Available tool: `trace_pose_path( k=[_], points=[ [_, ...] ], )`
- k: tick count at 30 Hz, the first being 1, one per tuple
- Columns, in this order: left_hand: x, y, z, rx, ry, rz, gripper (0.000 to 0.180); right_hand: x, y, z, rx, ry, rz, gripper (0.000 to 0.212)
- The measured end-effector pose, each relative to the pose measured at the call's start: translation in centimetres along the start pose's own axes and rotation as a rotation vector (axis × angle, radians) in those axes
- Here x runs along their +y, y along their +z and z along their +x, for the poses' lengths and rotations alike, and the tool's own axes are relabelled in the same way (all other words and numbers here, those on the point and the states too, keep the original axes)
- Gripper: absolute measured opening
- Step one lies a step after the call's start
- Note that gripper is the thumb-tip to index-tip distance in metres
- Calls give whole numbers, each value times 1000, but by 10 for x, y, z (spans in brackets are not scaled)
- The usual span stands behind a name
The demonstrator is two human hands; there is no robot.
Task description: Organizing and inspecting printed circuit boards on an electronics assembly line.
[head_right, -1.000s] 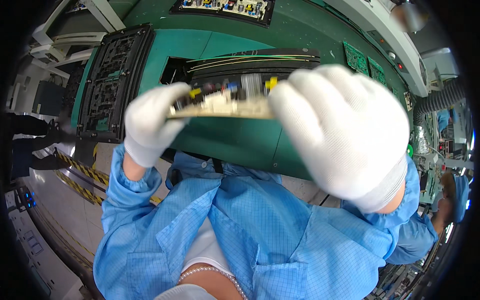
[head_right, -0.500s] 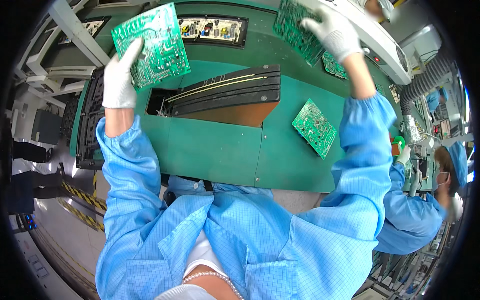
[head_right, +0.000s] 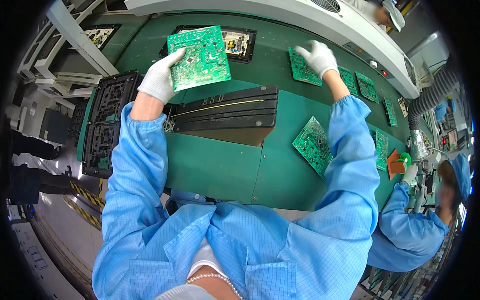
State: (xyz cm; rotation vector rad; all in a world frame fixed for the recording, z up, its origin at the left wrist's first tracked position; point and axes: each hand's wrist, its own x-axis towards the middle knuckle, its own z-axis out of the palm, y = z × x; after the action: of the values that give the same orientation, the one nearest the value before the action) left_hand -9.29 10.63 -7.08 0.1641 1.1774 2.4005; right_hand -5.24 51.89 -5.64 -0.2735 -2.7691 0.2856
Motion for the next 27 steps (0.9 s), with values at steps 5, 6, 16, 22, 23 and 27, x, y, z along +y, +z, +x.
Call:
trace_pose_path(
  k=[5, 6, 16, 22, 23, 27],
  points=[
    [-24, 40, 44, -247, 168, 287, 33, -101, -26, -43, -682, 2, 1288, 43],
    [-27, 50, 51, -289, 88, 99, 33, -108, -26, -47, -714, -92, 1304, 45],
    [-10, -43, 115, 543, -198, -284, 83, -15, 8, -7, -391, 465, 1094, 63],
    [-23, -50, 172, 746, -253, -335, 57, 3, 33, 11, -307, 521, 1092, 63],
    [-20, -48, 178, 759, -281, -306, 52, 5, 34, 13, -265, 546, 1086, 61],
    [-13, -45, 192, 835, -283, -186, 35, 5, 37, 19, -312, 561, 1069, 57]
  ],
)
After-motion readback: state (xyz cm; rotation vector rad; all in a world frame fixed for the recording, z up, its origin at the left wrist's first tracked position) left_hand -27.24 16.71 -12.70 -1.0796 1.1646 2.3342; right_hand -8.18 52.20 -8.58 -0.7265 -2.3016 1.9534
